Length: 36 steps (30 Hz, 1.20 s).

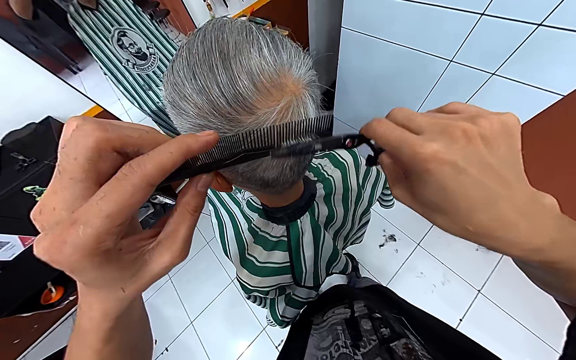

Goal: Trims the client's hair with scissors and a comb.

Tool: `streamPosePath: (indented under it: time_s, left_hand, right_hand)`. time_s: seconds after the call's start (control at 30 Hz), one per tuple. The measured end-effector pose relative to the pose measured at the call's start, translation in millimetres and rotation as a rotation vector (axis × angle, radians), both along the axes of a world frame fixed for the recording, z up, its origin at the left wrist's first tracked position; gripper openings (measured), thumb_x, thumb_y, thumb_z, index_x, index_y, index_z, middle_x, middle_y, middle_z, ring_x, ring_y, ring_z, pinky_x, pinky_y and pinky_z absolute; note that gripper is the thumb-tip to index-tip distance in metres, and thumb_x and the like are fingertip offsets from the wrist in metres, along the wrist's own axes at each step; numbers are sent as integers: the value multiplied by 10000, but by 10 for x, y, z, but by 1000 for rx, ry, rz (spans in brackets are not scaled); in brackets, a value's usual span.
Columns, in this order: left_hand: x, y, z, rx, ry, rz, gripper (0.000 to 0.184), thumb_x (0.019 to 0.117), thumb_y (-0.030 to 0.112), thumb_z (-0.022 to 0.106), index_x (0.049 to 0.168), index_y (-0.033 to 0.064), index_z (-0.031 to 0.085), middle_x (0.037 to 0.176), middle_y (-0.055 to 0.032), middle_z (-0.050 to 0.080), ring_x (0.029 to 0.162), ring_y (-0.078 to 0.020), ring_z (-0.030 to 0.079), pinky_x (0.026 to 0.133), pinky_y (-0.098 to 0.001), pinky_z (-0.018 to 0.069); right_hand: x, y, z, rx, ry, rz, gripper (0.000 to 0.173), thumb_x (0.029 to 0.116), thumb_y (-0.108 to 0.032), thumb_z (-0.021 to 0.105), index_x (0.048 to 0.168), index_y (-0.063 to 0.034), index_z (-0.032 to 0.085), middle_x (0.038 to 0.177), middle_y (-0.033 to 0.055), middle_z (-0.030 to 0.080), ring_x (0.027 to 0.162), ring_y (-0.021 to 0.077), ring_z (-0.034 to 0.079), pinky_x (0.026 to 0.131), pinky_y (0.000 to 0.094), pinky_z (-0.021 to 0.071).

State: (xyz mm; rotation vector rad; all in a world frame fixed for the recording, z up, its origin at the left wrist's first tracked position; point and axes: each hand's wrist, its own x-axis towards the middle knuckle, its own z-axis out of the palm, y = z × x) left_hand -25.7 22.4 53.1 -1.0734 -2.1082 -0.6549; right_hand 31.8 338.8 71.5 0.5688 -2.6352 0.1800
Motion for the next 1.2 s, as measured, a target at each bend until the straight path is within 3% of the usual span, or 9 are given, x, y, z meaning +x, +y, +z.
streamPosePath:
  time_s: [0.1, 0.27, 0.47, 0.63, 0.73, 0.93, 1.03, 1.1, 1.2]
  left_hand:
    - [33, -171, 91, 38, -67, 61, 410, 980, 311, 655, 1323, 89, 671, 1205, -80, 655, 1087, -190, 626, 917, -369, 518]
    - [16, 104, 297, 121, -298, 42, 295, 1068, 277, 502, 1163, 71, 690, 882, 86, 633, 716, 34, 567, 644, -154, 470]
    - [309, 158, 107, -65, -316, 164, 320, 1030, 289, 544, 1002, 45, 748, 758, 29, 611, 641, 32, 503, 569, -153, 409]
    - [448, 238, 198, -2, -259, 130, 290, 1046, 278, 559, 1024, 62, 751, 748, 31, 614, 668, 26, 516, 613, -163, 423]
    - [294, 368, 322, 19, -219, 167, 288, 1048, 239, 534, 1064, 23, 724, 820, 50, 627, 702, 37, 550, 643, -157, 463]
    - [655, 250, -26, -121, -475, 214, 344, 1048, 313, 527, 980, 78, 769, 730, 29, 638, 648, 31, 537, 595, -153, 452]
    - [840, 679, -572, 325, -626, -23, 281, 1080, 346, 509, 1112, 175, 729, 843, 91, 706, 746, 42, 648, 687, -146, 553]
    - [877, 1191, -979, 590, -673, -196, 281, 1088, 342, 480, 1137, 196, 715, 1062, 68, 733, 998, -47, 705, 871, -240, 602]
    - [879, 1883, -1361, 752, -641, -294, 362, 1099, 388, 423, 986, 157, 677, 1246, -4, 696, 1409, -224, 475, 1221, -398, 320]
  right_hand:
    - [-60, 311, -455, 35, 94, 179, 219, 905, -47, 501, 1018, -48, 689, 798, 111, 629, 638, 301, 610, 544, 456, 430]
    - [-17, 375, -771, -102, 41, 232, 192, 868, -58, 561, 990, -77, 708, 776, 61, 629, 648, 245, 620, 561, 411, 459]
    - [89, 602, -1009, -243, -12, 205, 210, 848, -131, 575, 992, -113, 726, 800, 16, 667, 656, 192, 629, 546, 376, 458]
    - [74, 719, -1111, -444, -129, 246, 339, 865, -371, 647, 1109, -141, 702, 949, -22, 706, 864, 128, 672, 697, 354, 524]
    - [-1, 729, -1137, -582, -140, 267, 259, 881, -300, 649, 1085, -151, 705, 984, -56, 729, 918, 66, 678, 786, 325, 546]
    - [-75, 1014, -1429, -1038, -328, 390, 126, 912, -212, 684, 1031, -210, 726, 993, -91, 750, 814, 12, 696, 682, 181, 588]
    - [-216, 1048, -1746, -1380, -556, 702, 152, 965, -233, 710, 1107, -237, 763, 1148, -70, 726, 873, 30, 710, 636, 172, 601]
    - [-307, 921, -1910, -1546, -732, 946, 158, 992, -306, 675, 1079, -261, 798, 1186, -82, 725, 975, 56, 717, 722, 216, 627]
    - [-304, 646, -1986, -1730, -929, 1087, 246, 1013, -256, 574, 1029, -234, 818, 1163, -32, 746, 1068, 132, 713, 865, 337, 624]
